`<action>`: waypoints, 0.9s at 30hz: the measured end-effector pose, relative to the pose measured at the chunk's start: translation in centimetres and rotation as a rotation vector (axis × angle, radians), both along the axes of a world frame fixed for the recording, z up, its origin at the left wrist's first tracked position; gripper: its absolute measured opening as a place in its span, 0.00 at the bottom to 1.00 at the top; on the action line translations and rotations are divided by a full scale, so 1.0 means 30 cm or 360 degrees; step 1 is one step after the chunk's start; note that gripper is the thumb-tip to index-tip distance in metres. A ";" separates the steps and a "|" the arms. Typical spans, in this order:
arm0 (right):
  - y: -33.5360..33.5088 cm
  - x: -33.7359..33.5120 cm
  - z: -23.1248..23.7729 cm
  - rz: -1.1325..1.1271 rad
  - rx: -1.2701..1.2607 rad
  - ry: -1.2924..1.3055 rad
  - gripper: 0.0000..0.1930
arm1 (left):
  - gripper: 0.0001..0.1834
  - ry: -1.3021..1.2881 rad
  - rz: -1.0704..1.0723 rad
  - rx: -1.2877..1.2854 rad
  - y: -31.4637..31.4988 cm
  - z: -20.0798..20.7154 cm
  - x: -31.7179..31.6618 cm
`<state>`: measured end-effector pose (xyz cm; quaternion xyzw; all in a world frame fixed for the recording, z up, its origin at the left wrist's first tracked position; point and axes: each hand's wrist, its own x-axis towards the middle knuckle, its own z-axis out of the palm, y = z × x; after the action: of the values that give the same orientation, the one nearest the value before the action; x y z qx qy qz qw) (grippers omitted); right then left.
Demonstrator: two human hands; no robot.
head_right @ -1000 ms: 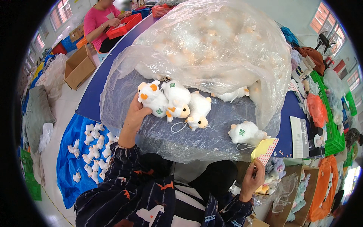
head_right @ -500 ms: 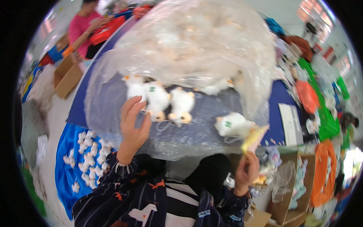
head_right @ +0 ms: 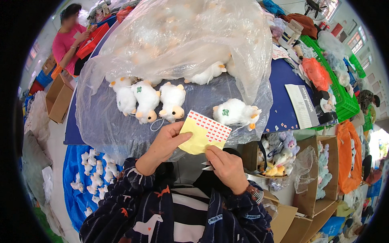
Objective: The person trims loose threads and strings from small white plush toys using scissors. They pick up each toy, cut the excess material, and place the finished items into a cardboard box.
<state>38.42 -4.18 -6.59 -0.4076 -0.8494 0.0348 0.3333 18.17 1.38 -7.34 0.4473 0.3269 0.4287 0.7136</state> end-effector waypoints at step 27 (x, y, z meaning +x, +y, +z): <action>0.004 0.051 0.131 -0.0419 -0.0448 0.0753 0.07 | 0.15 0.0908 -0.0024 0.1198 -0.063 0.077 0.035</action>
<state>39.94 -4.07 -2.65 -0.5369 -0.6750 0.2027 0.4638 19.21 -0.52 -5.04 0.7772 0.3285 0.3723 0.3867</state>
